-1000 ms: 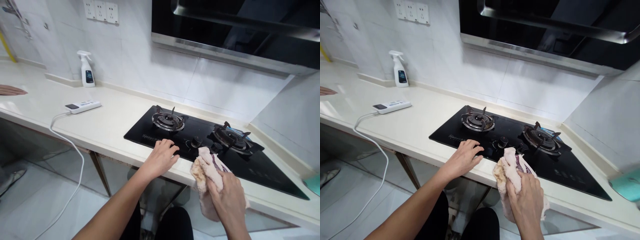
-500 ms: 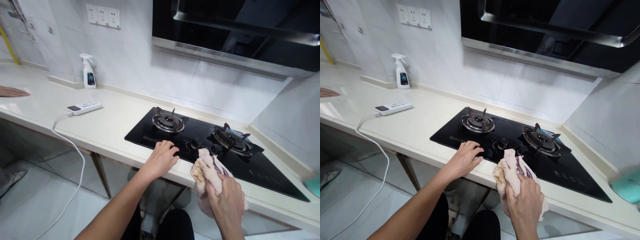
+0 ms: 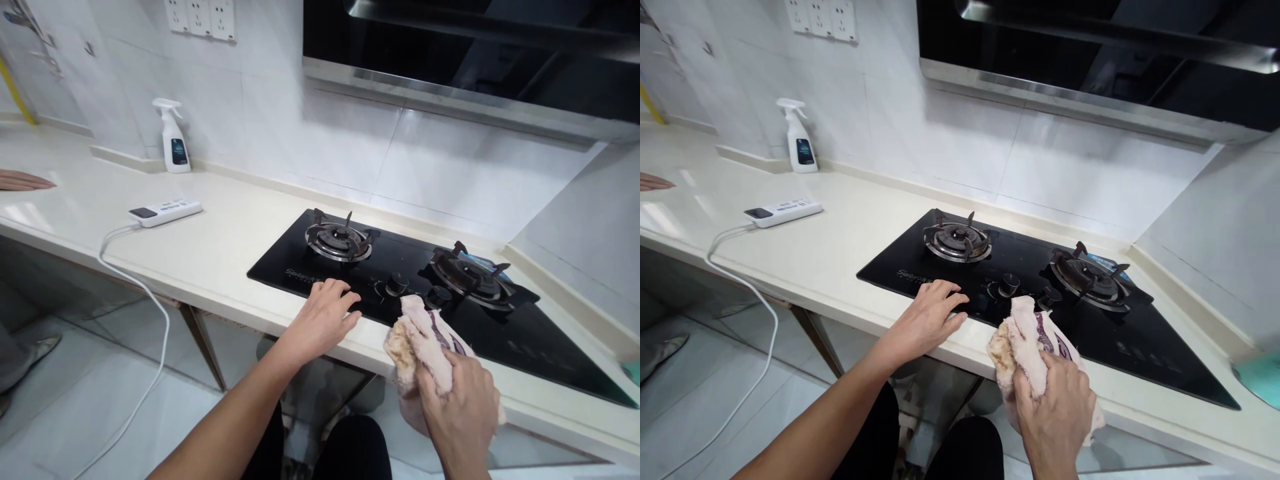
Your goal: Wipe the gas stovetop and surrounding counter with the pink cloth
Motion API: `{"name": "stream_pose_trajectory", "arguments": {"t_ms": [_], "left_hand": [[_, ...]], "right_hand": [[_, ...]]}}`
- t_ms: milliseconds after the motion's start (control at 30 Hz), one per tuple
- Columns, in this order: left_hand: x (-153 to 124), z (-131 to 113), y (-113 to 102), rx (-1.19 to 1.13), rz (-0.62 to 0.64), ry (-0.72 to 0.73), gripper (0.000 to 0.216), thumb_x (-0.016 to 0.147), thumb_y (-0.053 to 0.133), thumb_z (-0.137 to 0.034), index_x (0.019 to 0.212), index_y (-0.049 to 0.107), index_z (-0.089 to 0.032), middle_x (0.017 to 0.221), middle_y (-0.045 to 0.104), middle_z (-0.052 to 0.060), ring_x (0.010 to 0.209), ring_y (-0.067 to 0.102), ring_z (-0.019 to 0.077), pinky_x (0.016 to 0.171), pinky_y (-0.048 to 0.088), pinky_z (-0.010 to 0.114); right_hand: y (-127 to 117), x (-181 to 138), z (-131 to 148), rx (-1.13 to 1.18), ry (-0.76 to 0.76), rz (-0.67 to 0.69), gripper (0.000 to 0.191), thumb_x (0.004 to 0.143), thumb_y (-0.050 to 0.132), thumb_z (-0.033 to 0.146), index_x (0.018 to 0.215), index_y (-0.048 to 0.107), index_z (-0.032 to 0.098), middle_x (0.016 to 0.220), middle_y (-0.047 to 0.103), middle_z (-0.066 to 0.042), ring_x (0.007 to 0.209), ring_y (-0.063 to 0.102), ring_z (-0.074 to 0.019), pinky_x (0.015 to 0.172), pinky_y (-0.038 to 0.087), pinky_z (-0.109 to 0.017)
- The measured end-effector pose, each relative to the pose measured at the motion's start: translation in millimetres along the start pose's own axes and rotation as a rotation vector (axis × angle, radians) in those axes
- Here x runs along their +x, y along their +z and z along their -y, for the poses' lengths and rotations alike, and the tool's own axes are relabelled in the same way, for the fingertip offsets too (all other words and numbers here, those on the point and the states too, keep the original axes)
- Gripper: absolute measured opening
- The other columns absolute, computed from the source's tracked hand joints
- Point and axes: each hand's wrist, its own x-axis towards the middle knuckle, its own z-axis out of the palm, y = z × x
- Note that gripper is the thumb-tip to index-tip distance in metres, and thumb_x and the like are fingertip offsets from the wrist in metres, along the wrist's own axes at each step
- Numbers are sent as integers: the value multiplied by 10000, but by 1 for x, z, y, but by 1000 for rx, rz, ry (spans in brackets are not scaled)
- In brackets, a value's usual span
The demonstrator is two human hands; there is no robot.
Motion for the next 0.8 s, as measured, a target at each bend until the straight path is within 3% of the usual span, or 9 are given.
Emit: {"name": "stream_pose_trajectory", "arguments": {"t_ms": [800], "left_hand": [[1,0,0,11,1,-4,282,1039,480,-307,1235,659,-210,1273,622,100,1254,522,261,1060,404,461]], "right_hand": [[3,-3,-4,31,-18,7,394,949,440,514,1106,601,190,1047,646,-145,944,565,-331,799,401,-436]]}}
